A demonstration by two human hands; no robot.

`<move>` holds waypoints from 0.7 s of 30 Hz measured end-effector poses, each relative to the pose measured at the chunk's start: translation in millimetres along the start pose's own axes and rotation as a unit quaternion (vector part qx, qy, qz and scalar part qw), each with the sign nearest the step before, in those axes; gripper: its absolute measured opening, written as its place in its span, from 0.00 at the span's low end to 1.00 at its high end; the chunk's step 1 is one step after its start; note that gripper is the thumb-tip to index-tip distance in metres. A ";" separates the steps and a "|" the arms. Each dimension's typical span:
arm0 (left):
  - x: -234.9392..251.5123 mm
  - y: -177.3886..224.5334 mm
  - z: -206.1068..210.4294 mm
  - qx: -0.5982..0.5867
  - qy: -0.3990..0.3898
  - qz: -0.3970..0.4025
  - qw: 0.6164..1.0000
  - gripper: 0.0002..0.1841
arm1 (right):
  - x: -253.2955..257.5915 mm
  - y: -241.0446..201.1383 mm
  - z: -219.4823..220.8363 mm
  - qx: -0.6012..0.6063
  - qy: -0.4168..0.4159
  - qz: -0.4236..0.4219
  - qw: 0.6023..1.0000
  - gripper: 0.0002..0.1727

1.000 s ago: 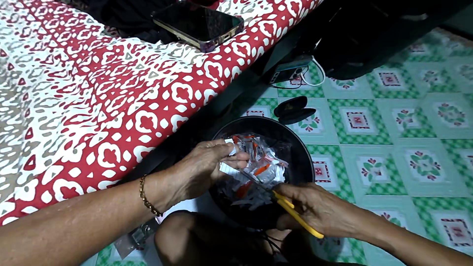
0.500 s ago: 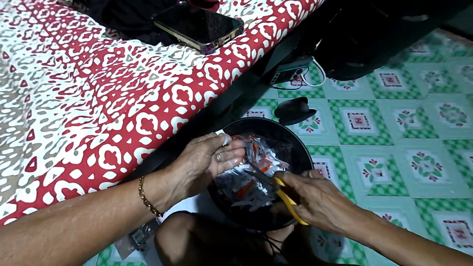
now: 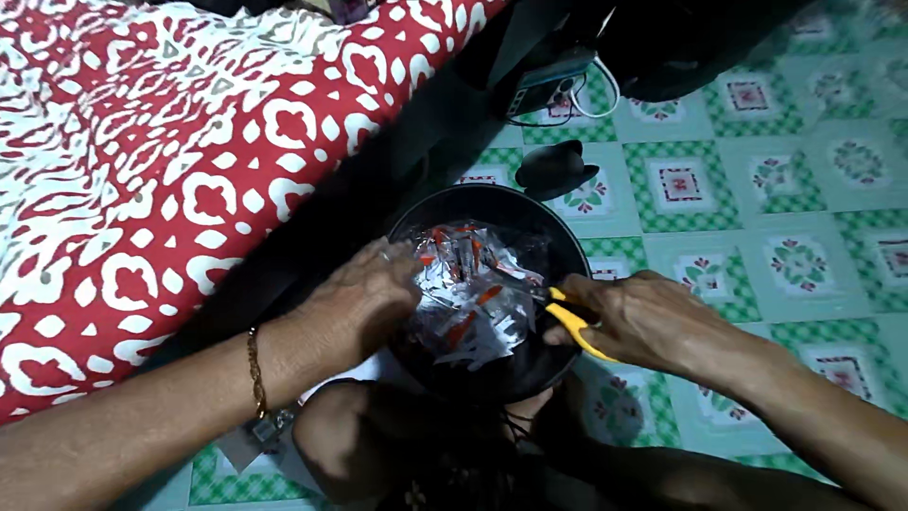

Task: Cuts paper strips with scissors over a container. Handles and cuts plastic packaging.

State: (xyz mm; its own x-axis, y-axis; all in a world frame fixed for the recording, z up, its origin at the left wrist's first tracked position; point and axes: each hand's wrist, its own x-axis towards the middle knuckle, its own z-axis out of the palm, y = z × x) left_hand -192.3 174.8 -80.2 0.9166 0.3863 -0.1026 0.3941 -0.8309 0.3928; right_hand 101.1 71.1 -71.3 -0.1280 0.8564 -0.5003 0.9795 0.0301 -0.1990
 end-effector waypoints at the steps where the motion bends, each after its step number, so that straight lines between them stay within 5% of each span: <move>1: 0.1 -4.8 -0.5 0.023 0.037 0.035 0.998 0.03 | -2.1 3.1 -0.4 0.002 0.011 0.003 1.000 0.26; 5: 2.4 -12.2 0.5 0.000 0.009 0.107 0.994 0.11 | -17.6 19.6 2.5 0.043 0.032 0.000 0.999 0.23; 12: 35.2 31.4 39.3 -0.159 0.013 -0.058 0.986 0.09 | -42.7 45.9 15.7 0.123 0.119 -0.002 0.985 0.19; 17: 85.2 79.8 44.5 -0.100 -0.282 -0.238 0.924 0.20 | -46.0 43.7 19.2 0.155 0.156 -0.016 0.975 0.23; 21: 116.8 89.5 61.1 -0.036 -0.354 -0.281 0.891 0.22 | -48.6 36.4 16.6 0.192 0.161 -0.050 0.967 0.28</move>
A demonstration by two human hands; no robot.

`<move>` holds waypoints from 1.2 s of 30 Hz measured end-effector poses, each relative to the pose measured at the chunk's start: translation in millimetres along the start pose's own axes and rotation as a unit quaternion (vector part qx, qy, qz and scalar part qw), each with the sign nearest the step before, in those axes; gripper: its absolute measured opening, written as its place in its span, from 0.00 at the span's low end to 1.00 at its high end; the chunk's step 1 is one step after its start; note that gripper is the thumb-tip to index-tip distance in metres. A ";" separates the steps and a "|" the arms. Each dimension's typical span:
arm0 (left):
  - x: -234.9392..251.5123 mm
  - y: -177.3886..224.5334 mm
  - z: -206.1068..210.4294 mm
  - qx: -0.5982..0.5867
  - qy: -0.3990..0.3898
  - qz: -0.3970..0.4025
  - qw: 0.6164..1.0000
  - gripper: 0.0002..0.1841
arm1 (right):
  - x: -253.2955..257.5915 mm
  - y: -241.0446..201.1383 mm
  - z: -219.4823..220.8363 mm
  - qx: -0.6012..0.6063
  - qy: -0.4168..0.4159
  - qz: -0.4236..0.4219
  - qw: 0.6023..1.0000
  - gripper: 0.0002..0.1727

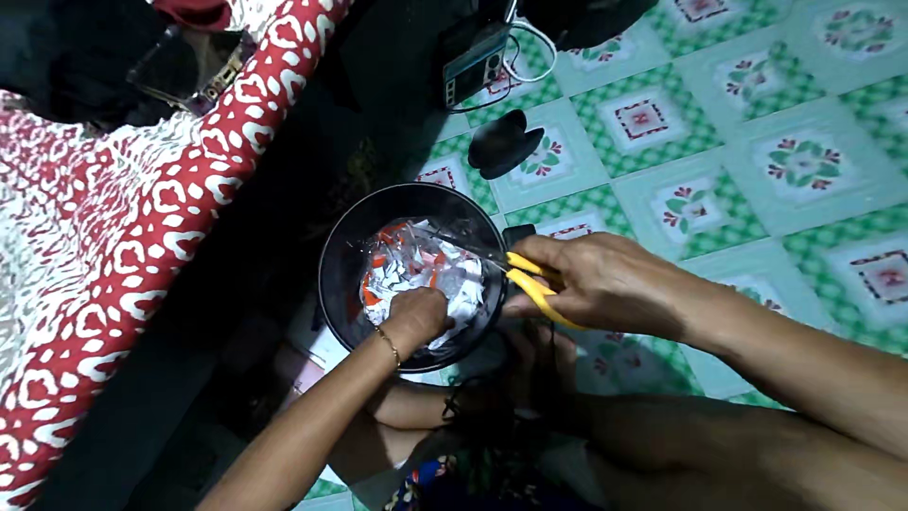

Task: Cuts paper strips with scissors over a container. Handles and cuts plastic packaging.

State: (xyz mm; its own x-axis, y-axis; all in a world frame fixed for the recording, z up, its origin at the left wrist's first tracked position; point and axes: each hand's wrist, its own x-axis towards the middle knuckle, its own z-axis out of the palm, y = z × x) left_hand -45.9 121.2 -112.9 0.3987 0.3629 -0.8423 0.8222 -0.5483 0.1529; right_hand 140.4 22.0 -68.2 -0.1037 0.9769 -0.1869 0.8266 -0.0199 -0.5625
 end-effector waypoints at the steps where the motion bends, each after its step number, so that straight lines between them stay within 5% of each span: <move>1: 3.6 5.8 -0.6 0.008 -0.010 -0.014 1.000 0.20 | -1.3 -0.8 -1.9 0.012 0.000 -0.007 1.000 0.28; 16: 15.6 18.0 13.1 -0.014 -0.044 -0.011 0.999 0.18 | -11.6 3.0 -15.9 0.102 -0.068 0.007 0.992 0.25; 20: 7.3 -4.4 12.1 -0.129 0.025 0.049 0.990 0.18 | -11.4 4.6 -19.8 0.118 -0.096 0.023 0.988 0.22; 23: -3.9 -24.5 15.3 -0.254 0.136 0.077 0.955 0.17 | -11.3 11.6 -17.0 0.111 -0.103 0.041 0.988 0.24; 27: -17.3 -37.7 24.2 -0.415 0.282 0.119 0.857 0.14 | -6.9 10.4 -13.3 0.138 -0.176 0.071 0.972 0.24; 31: -35.8 -34.8 26.0 -0.536 0.281 0.161 0.780 0.17 | -3.1 4.7 -13.5 0.131 -0.240 0.082 0.959 0.26; 36: -47.7 -30.8 26.8 -0.529 0.250 0.214 0.783 0.17 | -1.6 2.6 -9.6 0.108 -0.239 0.054 0.963 0.26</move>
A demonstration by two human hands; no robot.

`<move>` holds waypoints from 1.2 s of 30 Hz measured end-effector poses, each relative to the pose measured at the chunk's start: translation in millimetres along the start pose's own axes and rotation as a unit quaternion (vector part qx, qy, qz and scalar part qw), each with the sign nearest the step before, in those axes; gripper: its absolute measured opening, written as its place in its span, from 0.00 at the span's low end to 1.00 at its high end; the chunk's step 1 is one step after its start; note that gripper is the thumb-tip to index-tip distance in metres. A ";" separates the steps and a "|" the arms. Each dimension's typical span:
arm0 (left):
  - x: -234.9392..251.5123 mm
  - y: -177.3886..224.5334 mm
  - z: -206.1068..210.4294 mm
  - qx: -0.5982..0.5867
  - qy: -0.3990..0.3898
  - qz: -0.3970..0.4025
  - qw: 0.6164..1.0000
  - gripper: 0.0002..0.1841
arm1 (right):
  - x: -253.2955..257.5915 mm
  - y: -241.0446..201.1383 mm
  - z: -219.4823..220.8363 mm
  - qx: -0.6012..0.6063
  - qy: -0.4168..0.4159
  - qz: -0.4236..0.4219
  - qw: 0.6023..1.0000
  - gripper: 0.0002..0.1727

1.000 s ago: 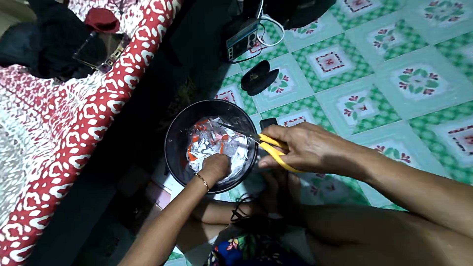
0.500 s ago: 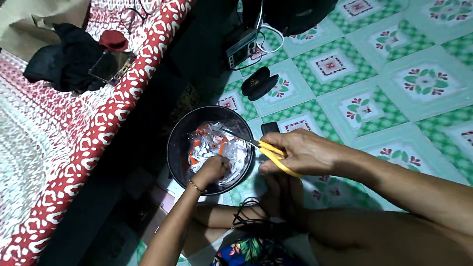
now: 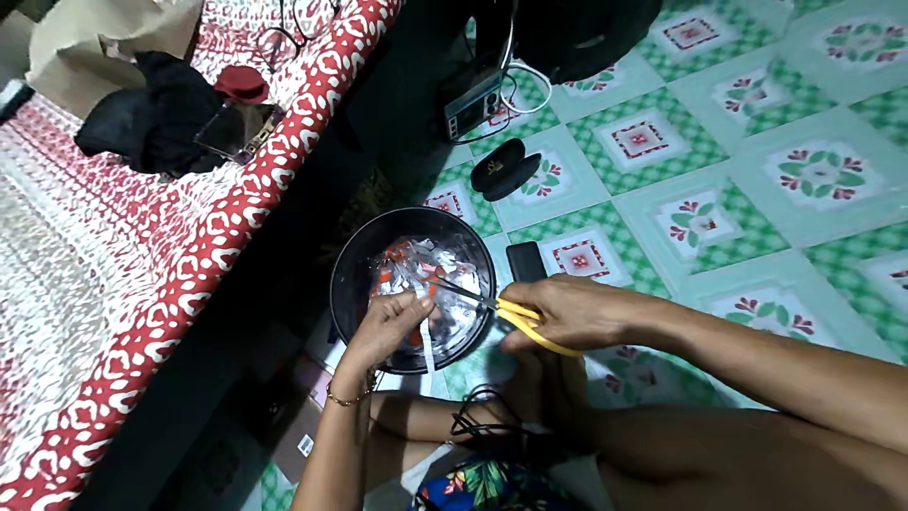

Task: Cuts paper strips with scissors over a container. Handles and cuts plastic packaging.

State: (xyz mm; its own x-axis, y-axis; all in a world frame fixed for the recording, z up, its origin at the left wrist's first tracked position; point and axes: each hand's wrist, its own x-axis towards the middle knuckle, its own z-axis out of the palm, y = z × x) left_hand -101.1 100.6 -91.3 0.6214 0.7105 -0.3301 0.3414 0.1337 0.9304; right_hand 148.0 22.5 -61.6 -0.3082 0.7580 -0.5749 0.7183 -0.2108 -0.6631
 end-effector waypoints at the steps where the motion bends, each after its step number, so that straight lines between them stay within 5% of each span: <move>1: -1.6 1.9 0.5 0.004 -0.012 0.000 1.000 0.17 | 0.9 -0.4 1.0 -0.005 -0.002 -0.002 1.000 0.26; 15: -6.6 2.3 4.1 -0.057 -0.076 -0.017 0.995 0.20 | 9.9 2.4 8.0 0.015 0.044 -0.096 0.994 0.21; 24: -6.5 -0.6 -0.1 -0.083 -0.060 -0.028 0.994 0.20 | 2.8 -10.8 2.9 0.014 -0.057 -0.016 0.998 0.27; 33: -1.9 -3.1 2.1 -0.096 -0.073 -0.021 0.992 0.20 | 10.6 -0.2 9.2 0.059 0.021 -0.081 0.995 0.20; 36: -1.6 -4.1 -1.0 -0.102 -0.069 -0.019 0.992 0.20 | 5.4 -5.4 2.5 0.034 -0.016 -0.047 0.998 0.22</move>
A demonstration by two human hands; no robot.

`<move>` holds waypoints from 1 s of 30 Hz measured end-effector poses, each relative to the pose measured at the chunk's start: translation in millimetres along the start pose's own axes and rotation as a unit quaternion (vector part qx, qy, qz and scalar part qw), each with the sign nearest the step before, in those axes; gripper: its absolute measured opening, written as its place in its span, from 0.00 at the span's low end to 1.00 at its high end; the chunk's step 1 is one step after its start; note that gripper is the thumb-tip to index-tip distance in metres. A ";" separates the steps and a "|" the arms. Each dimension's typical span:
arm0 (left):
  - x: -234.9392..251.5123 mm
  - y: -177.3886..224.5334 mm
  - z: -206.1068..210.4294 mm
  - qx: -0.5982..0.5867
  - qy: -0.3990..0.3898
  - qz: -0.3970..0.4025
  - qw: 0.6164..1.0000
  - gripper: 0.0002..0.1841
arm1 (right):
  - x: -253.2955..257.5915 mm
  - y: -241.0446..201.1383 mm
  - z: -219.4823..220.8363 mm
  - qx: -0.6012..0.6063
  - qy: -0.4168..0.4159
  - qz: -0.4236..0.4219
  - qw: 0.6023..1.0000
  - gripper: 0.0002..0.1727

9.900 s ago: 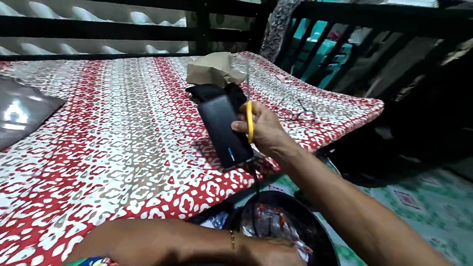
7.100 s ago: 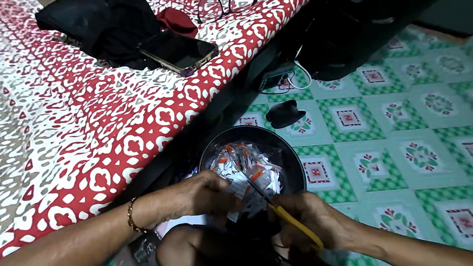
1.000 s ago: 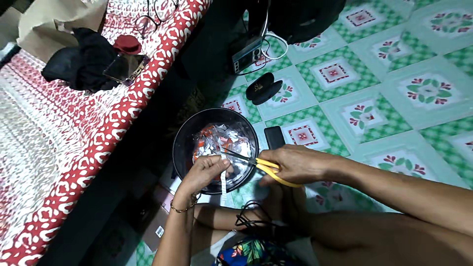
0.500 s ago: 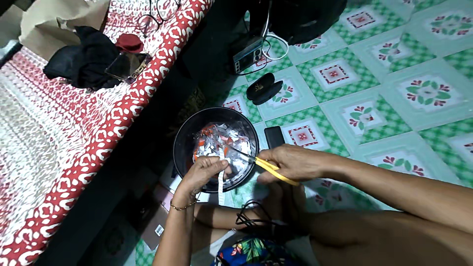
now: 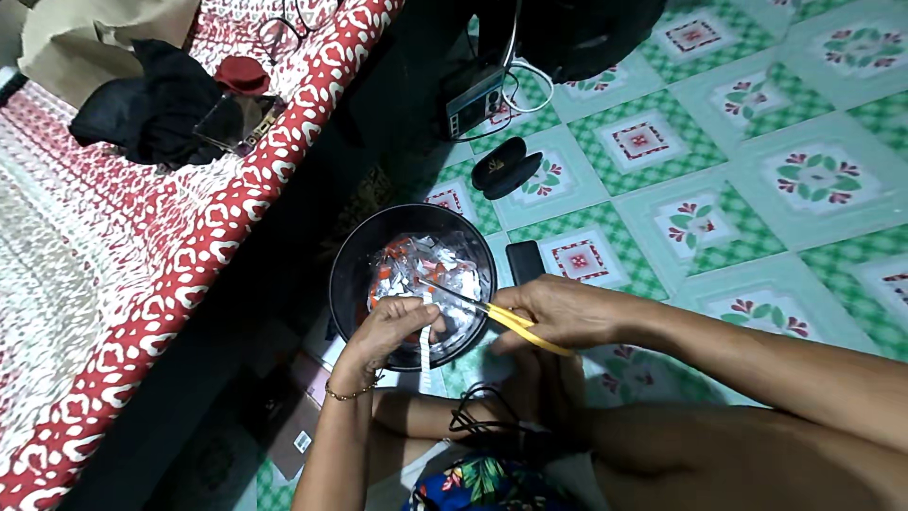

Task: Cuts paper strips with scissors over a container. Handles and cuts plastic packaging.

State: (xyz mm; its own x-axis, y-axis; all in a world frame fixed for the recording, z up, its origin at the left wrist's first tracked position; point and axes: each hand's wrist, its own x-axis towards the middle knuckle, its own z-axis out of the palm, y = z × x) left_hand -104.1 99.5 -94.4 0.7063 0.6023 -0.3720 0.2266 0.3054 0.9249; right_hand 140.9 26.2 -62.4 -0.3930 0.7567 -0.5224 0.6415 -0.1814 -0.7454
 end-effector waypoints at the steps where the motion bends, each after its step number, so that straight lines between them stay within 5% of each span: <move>1: -0.1 0.0 -1.3 -0.001 0.002 -0.001 1.000 0.20 | -1.0 -1.8 -1.1 -0.010 -0.020 0.014 1.000 0.24; 17: 0.7 -3.7 -4.8 -0.014 -0.030 0.004 0.999 0.16 | 4.4 7.8 3.5 0.045 -0.019 -0.017 0.999 0.18; 30: -41.4 -31.5 -2.6 -0.053 0.077 0.072 0.993 0.12 | 10.8 11.4 6.4 0.098 0.009 0.021 0.995 0.16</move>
State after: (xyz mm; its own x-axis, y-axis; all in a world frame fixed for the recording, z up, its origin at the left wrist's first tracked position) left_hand -142.3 66.9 -108.3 0.6141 0.7480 -0.2519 0.0530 0.2794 0.9587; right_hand 139.7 28.2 -79.1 -0.3556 0.7573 -0.5477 0.5152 -0.3301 -0.7909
